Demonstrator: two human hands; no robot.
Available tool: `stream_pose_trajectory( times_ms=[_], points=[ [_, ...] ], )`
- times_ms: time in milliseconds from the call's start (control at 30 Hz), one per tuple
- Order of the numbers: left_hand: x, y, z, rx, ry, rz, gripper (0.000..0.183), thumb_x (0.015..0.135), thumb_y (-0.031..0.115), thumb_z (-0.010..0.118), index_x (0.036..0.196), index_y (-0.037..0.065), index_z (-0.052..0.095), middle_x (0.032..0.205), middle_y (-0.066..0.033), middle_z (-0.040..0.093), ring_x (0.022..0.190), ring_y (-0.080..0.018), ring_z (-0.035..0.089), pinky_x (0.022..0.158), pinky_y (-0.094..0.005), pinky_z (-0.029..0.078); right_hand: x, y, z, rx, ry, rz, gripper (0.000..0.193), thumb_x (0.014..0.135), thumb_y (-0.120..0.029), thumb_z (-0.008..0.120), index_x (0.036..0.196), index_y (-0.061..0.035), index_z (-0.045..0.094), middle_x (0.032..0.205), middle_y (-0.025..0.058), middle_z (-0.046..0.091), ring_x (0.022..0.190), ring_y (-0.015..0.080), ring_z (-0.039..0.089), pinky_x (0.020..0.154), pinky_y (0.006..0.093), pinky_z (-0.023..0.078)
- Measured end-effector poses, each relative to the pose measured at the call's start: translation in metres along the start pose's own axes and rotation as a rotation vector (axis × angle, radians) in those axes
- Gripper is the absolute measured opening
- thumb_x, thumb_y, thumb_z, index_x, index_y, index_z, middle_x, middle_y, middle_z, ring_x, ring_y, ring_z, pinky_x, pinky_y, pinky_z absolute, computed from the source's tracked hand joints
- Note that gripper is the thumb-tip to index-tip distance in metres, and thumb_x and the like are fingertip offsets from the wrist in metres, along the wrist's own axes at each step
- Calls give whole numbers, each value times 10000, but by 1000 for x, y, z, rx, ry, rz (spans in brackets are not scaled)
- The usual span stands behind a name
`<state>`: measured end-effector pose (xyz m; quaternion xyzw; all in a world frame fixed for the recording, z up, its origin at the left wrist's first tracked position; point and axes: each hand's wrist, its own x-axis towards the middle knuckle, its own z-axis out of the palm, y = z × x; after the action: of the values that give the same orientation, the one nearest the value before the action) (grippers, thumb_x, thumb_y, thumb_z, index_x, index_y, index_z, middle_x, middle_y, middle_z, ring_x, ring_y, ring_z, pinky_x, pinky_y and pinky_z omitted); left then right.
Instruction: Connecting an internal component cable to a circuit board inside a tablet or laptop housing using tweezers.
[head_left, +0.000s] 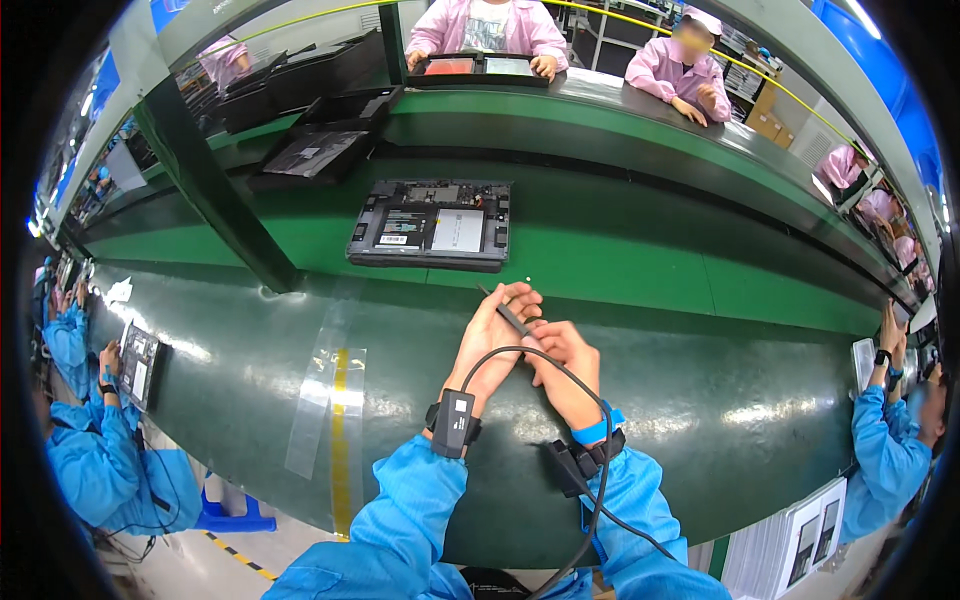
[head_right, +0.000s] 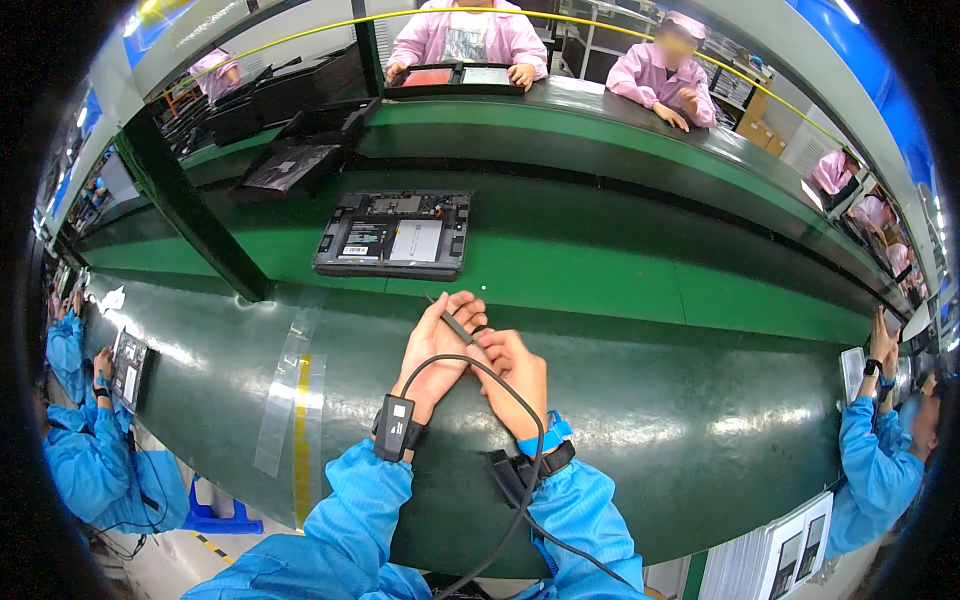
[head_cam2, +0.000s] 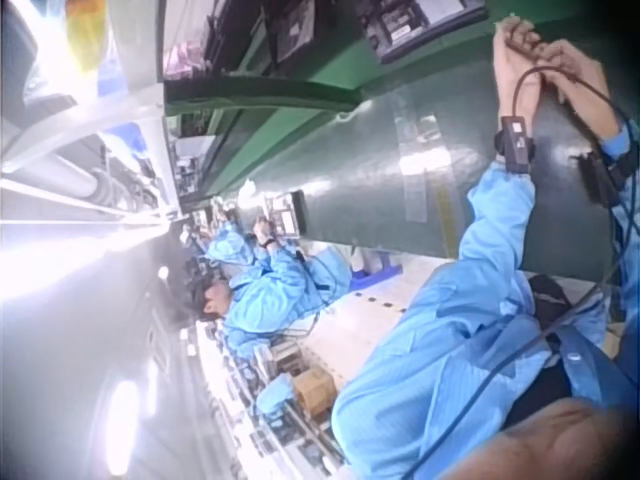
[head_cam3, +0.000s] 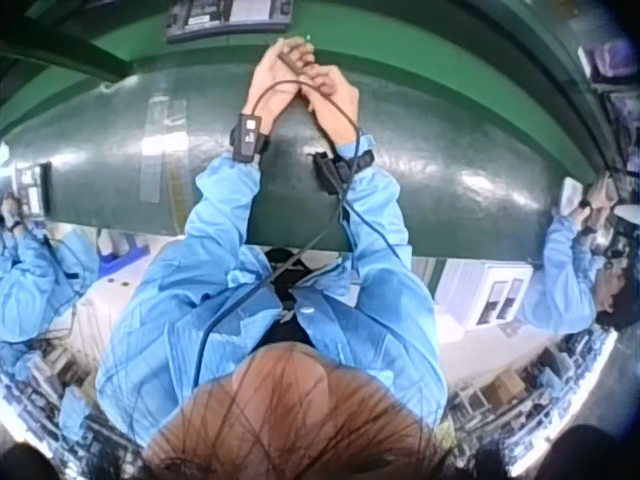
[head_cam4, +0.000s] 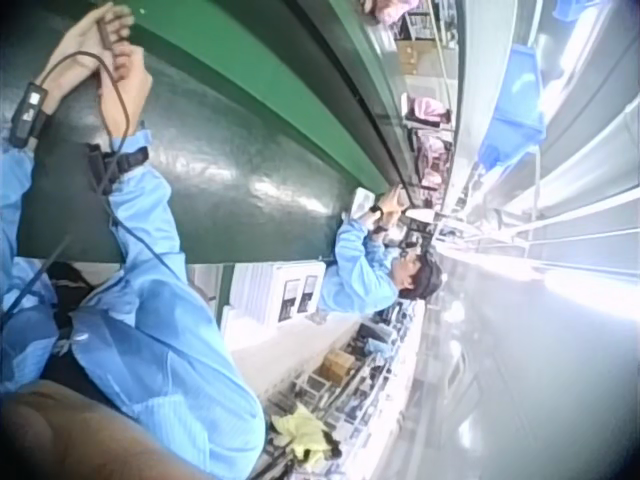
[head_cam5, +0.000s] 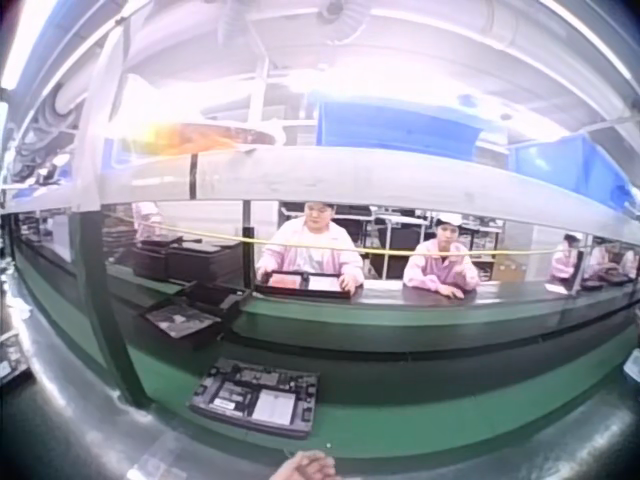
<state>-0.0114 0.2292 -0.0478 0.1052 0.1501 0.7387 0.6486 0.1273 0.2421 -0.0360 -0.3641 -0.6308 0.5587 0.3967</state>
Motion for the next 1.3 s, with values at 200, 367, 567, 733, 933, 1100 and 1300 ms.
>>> stream_pose_trajectory(
  times_ms=[200,367,567,733,933,1100,1300],
  points=[
    [-3,-9,16,533,-103,-93,389,1015,281,525,1266,-14,561,1158,-119,614,1081,-203,586,946,-349,465,7,4,-12,87,259,-103,175,917,-58,676,1043,2,570,839,38,631,586,55,556,488,215,485],
    [-1,-9,12,490,-83,-85,404,1029,279,503,1294,-21,551,1142,-114,622,1066,-195,593,918,-347,479,7,8,-12,155,230,-84,183,915,-77,690,1036,10,584,850,63,660,572,59,576,484,194,450],
    [3,-17,14,443,-80,-95,420,1039,293,484,1308,-25,543,1084,-102,640,981,-180,611,868,-342,497,7,7,-21,189,269,-84,146,946,-108,653,1024,-13,574,855,46,626,568,53,554,440,196,392],
    [3,-19,8,517,-66,-102,348,1026,248,524,1242,-20,571,1056,-97,633,921,-165,607,824,-319,503,7,3,-23,273,388,-97,151,952,-101,654,1022,5,573,883,41,633,587,59,566,465,197,408],
    [4,-25,17,556,-51,-91,305,1020,222,538,1212,-11,580,992,-74,602,884,-166,601,811,-316,500,11,9,-38,258,517,-124,227,969,-119,609,1149,-7,529,1009,81,567,592,97,609,424,185,350],
    [3,-25,18,527,-51,-85,303,1014,219,550,1202,-17,579,992,-80,601,886,-161,599,812,-319,501,11,9,-41,298,562,-100,245,972,-117,605,1169,-2,517,1004,78,551,585,101,600,421,184,358],
    [8,-32,14,523,-49,-92,241,998,185,584,1152,0,596,995,-80,612,880,-150,599,809,-307,504,13,10,-52,327,695,-141,256,985,-131,590,1195,1,525,1015,74,562,576,90,582,435,192,375]
  ],
)
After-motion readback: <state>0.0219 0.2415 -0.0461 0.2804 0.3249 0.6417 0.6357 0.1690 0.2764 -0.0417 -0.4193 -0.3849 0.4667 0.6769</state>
